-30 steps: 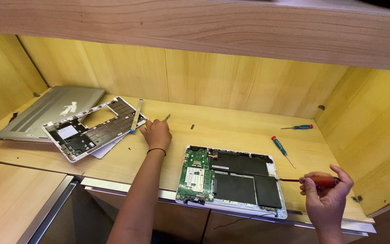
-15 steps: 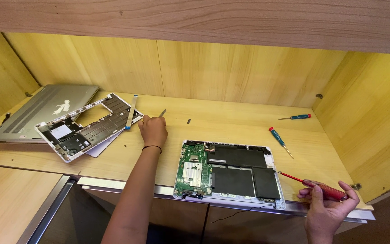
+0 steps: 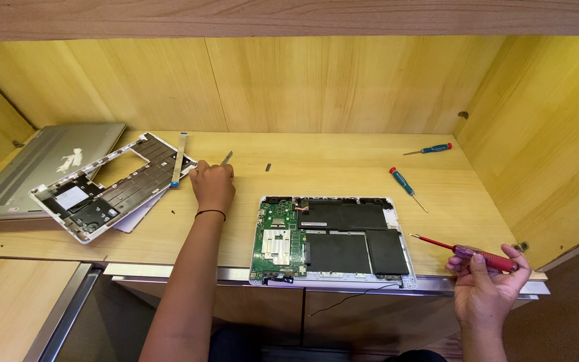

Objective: Disassembling and reassembling internal components of a laptop, including the motherboard and battery.

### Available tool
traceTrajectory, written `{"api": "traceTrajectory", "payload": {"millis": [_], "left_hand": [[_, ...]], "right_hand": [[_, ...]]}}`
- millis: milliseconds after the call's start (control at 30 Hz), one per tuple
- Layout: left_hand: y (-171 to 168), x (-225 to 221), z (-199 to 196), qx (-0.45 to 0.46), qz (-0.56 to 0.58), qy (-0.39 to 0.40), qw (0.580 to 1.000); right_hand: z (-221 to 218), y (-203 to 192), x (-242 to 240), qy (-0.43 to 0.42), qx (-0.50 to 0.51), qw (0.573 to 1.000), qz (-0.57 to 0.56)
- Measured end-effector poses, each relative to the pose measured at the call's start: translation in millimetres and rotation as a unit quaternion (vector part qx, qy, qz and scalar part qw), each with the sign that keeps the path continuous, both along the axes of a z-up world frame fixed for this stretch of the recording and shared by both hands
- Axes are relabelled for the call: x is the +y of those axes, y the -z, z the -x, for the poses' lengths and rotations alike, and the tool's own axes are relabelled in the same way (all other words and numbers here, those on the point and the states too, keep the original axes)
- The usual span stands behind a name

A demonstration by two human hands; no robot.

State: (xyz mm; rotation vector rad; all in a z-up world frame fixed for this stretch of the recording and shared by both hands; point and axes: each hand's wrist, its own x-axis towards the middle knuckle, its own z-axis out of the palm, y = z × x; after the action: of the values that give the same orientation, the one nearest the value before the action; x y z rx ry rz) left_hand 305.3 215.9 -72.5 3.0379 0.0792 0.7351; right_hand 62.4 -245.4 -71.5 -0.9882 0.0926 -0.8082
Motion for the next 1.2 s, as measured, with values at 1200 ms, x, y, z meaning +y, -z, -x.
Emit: {"api": "traceTrajectory", "payload": {"millis": [1200], "left_hand": [[-77, -187, 258, 0.078, 0.886, 0.260, 0.376]], "right_hand": [[69, -69, 147, 0.092, -0.164, 0.974, 0.125]]}}
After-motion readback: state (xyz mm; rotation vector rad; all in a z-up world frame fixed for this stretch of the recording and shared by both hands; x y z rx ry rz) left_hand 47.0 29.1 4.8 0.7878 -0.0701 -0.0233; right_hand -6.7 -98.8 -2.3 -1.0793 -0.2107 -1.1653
